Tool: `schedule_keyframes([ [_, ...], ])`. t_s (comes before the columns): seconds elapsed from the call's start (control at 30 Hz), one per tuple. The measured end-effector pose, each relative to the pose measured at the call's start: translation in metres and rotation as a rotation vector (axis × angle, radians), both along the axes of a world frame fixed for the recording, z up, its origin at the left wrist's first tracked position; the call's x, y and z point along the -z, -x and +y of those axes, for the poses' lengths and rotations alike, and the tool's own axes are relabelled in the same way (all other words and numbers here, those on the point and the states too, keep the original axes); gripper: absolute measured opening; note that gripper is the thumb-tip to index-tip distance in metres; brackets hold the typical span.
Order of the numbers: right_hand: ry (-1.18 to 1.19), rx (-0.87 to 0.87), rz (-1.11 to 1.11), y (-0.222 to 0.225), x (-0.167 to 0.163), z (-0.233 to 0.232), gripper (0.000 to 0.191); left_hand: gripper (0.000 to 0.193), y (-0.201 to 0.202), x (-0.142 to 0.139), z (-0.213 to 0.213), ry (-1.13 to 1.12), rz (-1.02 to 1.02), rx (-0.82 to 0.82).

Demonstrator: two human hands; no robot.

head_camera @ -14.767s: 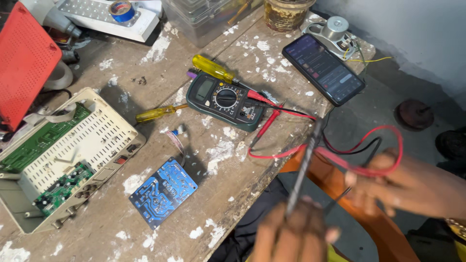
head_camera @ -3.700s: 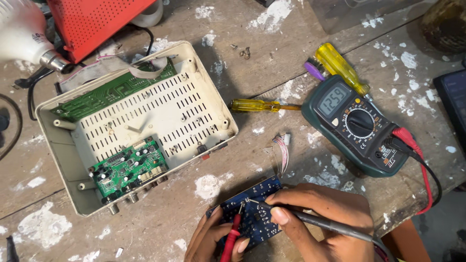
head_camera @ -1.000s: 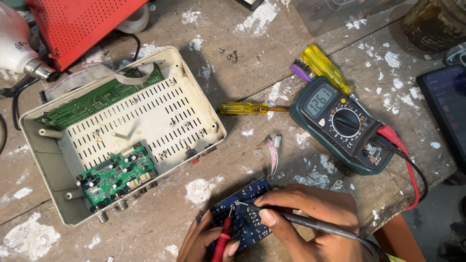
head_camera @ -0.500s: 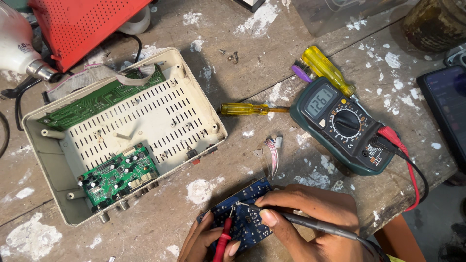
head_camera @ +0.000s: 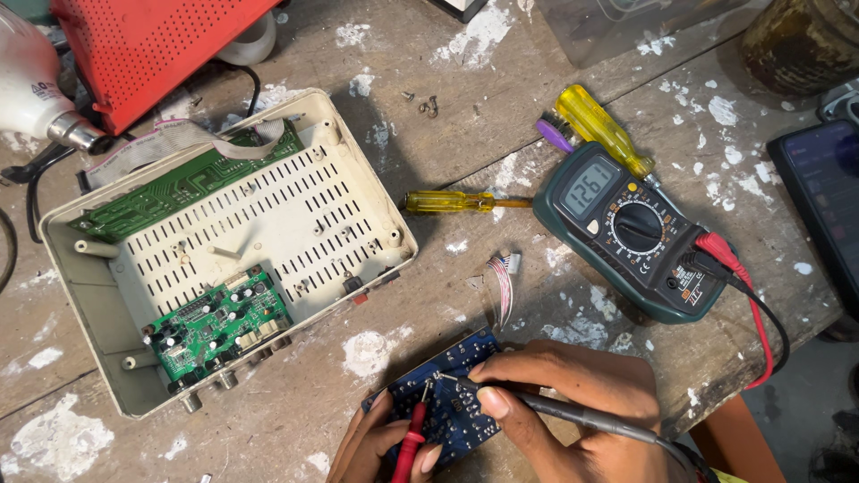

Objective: The person solders components onto a blue circuit board, holding the board with tweezers while applying a soldering iron, and periodically cleans the iron tip on a stand. They then probe the board with multimeter test leads to test it and handle a small power board with attached wires.

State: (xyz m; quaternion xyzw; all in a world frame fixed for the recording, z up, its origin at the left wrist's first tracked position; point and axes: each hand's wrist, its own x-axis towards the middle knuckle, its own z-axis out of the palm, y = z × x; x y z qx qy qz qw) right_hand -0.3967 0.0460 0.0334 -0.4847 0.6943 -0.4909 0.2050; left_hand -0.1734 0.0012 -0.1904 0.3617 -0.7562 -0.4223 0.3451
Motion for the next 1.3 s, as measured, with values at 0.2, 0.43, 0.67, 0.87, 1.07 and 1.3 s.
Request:
schedule_keyframes([
  [0.2,0.000,-0.003,0.005,0.000,0.000,0.000,0.013,0.031,0.001,-0.002,-0.001,0.007,0.010,0.007],
  [0.43,0.001,0.000,0.017,0.000,0.000,0.001,0.014,0.032,-0.001,-0.002,0.000,-0.001,-0.003,-0.002],
  [0.67,-0.007,0.001,-0.002,0.000,0.000,0.001,0.014,0.031,-0.004,0.012,-0.003,0.006,0.020,0.062],
  [0.87,-0.003,-0.003,0.003,0.000,0.000,0.001,0.014,0.031,-0.007,0.016,-0.001,-0.013,-0.010,0.049],
  [1.07,-0.008,-0.001,-0.007,0.001,0.001,0.002,0.013,0.032,-0.005,0.016,-0.001,-0.006,-0.010,0.047],
  [1.3,-0.014,0.007,-0.023,-0.002,-0.003,0.001,0.014,0.032,0.004,-0.014,0.000,0.033,-0.026,-0.040],
])
